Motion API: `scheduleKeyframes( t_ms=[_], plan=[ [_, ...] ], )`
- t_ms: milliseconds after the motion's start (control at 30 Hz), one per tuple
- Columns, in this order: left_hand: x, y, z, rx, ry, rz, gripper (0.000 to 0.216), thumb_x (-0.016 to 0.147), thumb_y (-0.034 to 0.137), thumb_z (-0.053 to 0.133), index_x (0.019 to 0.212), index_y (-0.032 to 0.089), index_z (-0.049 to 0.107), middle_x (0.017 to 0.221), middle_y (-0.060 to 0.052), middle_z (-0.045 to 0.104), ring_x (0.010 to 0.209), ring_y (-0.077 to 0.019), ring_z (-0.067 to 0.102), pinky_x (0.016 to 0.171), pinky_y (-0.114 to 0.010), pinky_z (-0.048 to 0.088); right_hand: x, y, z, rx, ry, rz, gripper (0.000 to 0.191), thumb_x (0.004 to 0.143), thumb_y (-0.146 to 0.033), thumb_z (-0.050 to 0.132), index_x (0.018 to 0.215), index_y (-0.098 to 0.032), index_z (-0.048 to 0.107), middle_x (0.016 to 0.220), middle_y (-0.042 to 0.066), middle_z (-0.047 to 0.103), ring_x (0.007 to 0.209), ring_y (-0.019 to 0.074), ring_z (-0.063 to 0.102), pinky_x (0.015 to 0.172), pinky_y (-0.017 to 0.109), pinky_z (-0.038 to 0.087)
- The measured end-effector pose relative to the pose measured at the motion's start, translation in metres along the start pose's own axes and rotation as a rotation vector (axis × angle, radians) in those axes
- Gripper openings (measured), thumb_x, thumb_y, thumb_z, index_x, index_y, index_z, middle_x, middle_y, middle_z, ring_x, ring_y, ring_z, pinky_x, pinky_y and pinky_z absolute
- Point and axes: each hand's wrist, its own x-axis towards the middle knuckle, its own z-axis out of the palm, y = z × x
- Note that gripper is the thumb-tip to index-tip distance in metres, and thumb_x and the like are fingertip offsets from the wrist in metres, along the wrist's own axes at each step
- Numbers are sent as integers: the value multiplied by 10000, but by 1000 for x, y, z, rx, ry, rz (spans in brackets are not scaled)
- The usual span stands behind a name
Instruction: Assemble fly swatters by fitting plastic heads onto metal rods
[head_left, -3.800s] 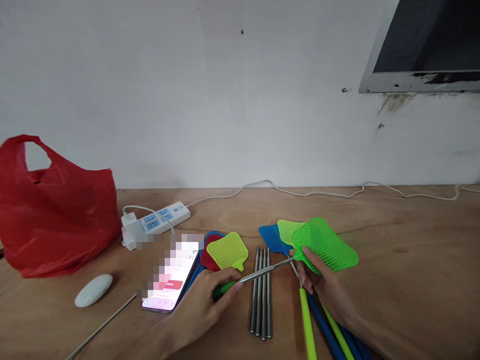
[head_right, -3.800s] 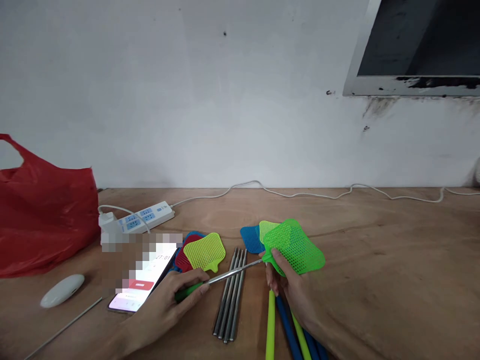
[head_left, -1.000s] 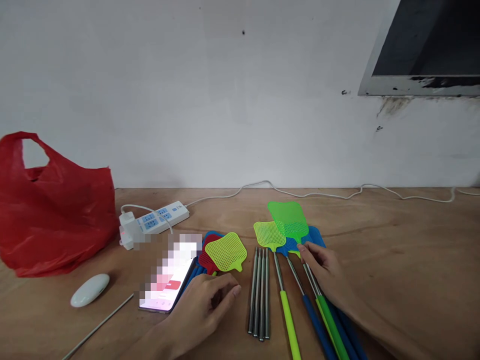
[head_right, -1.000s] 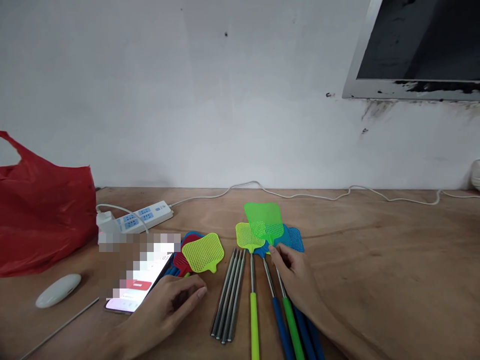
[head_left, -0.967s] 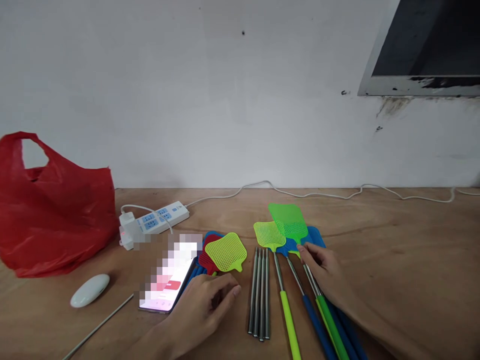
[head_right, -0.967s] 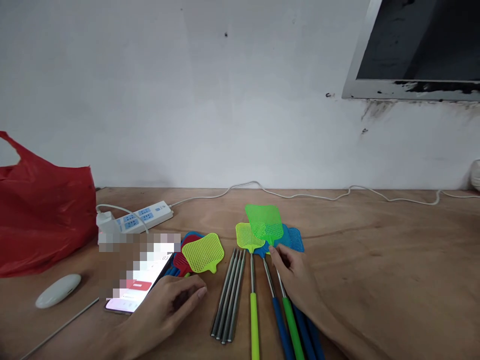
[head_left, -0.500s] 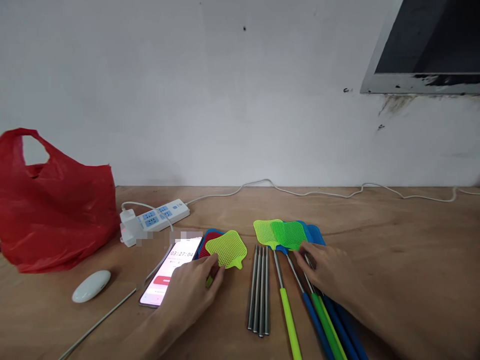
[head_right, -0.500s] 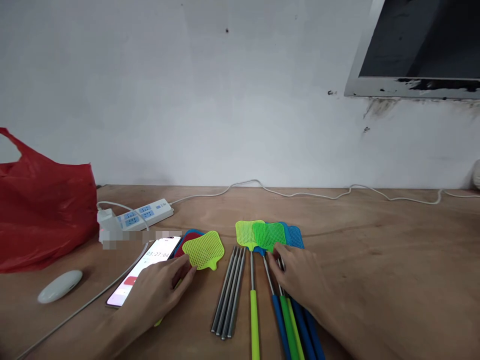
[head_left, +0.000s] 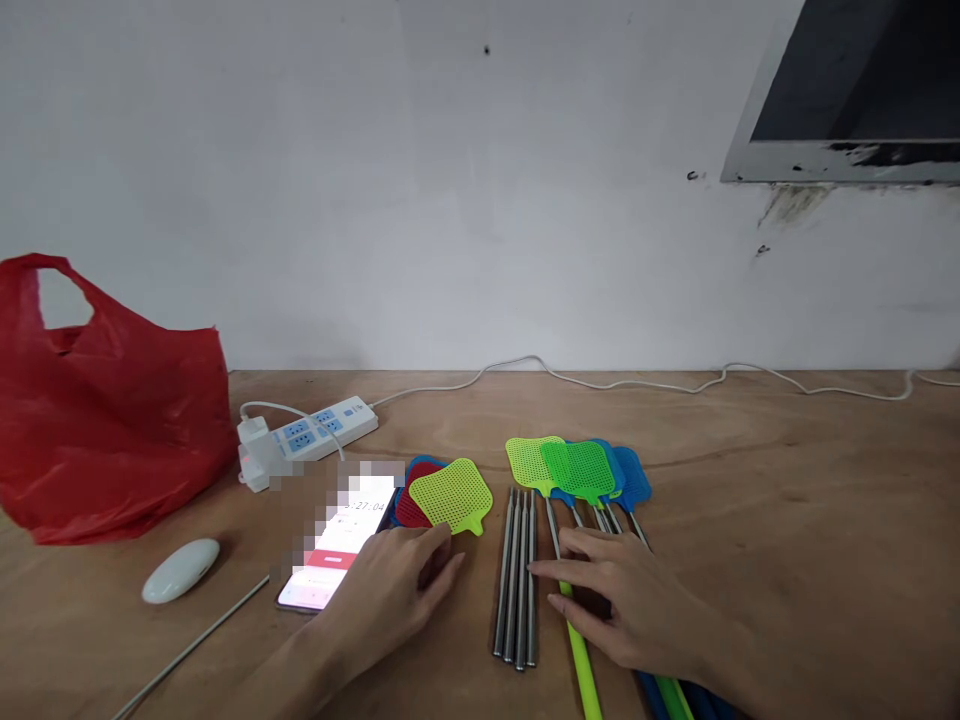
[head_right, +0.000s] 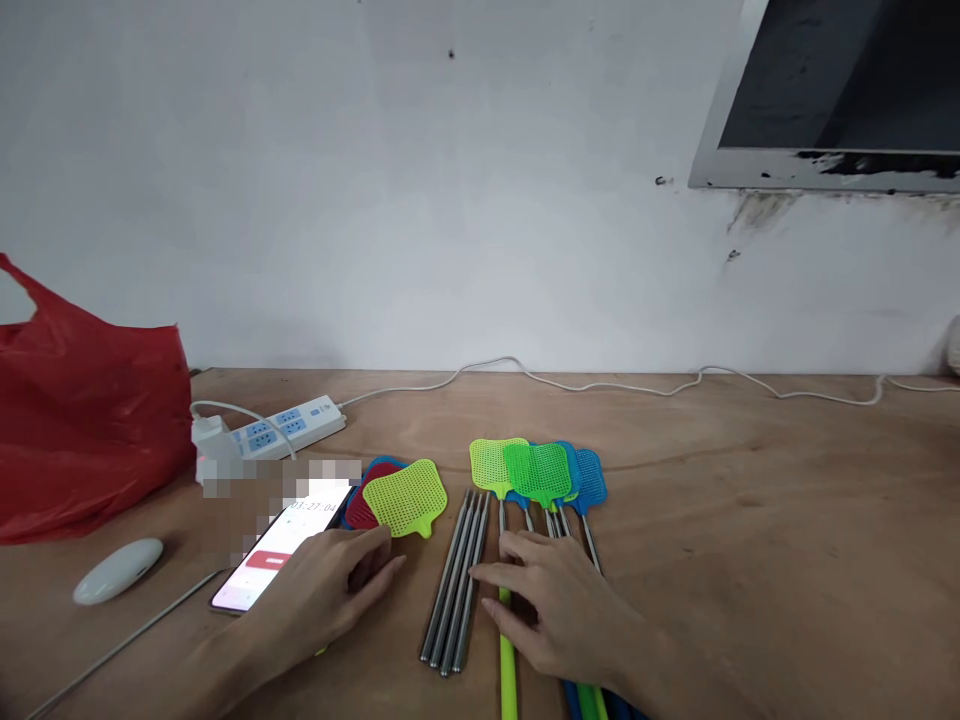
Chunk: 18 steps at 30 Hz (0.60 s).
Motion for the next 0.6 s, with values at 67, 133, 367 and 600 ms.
scheduleKeyframes(
  t_ms=[67,133,367,600],
  plan=[
    [-1,2,0,-82,-26,62,271,982,347,451,755,215,515,671,8,613,585,-167,551,551,-264,307,0,0,-2,9,-11,5,264,971,-303,509,1165,-289,687,903,33,621,842,194,613,707,309,400],
    [-2,2,0,-120,-27,97,255,984,346,450,773,216,507,696,10,614,600,-163,549,555,-259,315,-1,-1,-4,30,-13,9,257,970,-296,510,1150,-281,693,891,28,612,822,183,603,693,303,391],
    [1,-4,-3,79,52,4,309,980,352,435,716,213,512,634,-2,599,554,-182,541,544,-289,247,-1,-5,-3,56,-5,-15,161,939,-269,554,964,-230,709,870,23,591,809,172,581,668,302,370],
    [-1,1,-3,15,-25,72,344,982,359,439,676,210,487,636,4,602,561,-169,537,538,-286,266,-1,-6,0,61,19,-25,127,919,-250,579,883,-204,692,904,43,600,873,194,573,726,326,408]
  ],
)
